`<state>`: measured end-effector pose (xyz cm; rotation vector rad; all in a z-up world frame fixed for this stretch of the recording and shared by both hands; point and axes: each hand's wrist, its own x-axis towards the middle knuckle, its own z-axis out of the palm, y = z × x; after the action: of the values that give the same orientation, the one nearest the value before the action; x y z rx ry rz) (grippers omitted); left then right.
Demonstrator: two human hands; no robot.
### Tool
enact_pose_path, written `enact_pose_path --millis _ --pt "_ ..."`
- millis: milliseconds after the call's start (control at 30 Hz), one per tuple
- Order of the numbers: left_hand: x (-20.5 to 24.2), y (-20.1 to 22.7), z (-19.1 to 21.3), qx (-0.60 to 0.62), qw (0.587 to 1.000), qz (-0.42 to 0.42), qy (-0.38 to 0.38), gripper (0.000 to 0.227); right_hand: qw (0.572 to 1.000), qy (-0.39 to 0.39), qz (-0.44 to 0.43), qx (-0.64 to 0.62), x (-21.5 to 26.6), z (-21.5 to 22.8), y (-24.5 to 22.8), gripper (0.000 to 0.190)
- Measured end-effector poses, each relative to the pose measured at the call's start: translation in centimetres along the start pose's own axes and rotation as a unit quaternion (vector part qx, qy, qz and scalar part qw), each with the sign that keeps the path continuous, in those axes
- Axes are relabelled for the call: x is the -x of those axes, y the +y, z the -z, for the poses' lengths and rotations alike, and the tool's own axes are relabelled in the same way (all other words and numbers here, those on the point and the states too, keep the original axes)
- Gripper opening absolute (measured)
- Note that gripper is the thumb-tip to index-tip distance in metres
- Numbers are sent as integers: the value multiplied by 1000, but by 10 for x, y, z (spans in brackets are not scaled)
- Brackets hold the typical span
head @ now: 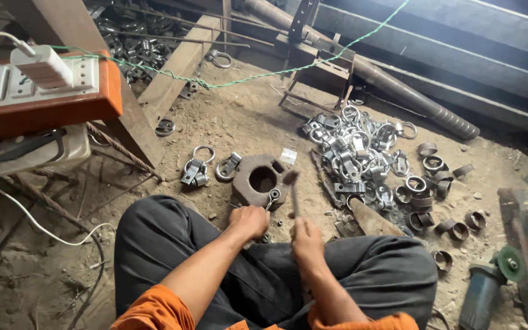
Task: The person sits on the floor and assembles metal hardware components, using a wrench to tighten bolts on a metal plate with a ring. The person repeatedly picks up parts, aligns them, and tightens them before placing them aside.
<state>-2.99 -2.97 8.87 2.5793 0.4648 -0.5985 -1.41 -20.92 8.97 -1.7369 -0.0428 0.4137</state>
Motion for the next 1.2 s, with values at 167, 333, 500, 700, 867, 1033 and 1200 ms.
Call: enact_pose_path --millis 167,333,500,700,867,1033,1200 --pt "-10 -3 -1 19 1000 9 0 47 994 28 -108 16 4 5 -25 30" --pt "-8 -9 -5 18 1000 -16 -4 46 992 37 113 -35 12 8 -61 28" --pt "-9 -4 5 -9 998 4 -56 32 999 13 21 35 -3 3 -14 26" --pt "-9 -5 0 11 1000 -2 -4 38 995 5 -32 89 -8 2 -1 26" --pt "0 0 10 4 999 7 -41 44 992 28 10 125 -3 -1 0 26" --pt "-1 -1 10 18 999 17 -37 44 994 -9 -112 15 -18 7 12 28" --pt "-34 -16 -7 151 986 53 -45 46 991 23 -125 -50 -40 18 10 25"
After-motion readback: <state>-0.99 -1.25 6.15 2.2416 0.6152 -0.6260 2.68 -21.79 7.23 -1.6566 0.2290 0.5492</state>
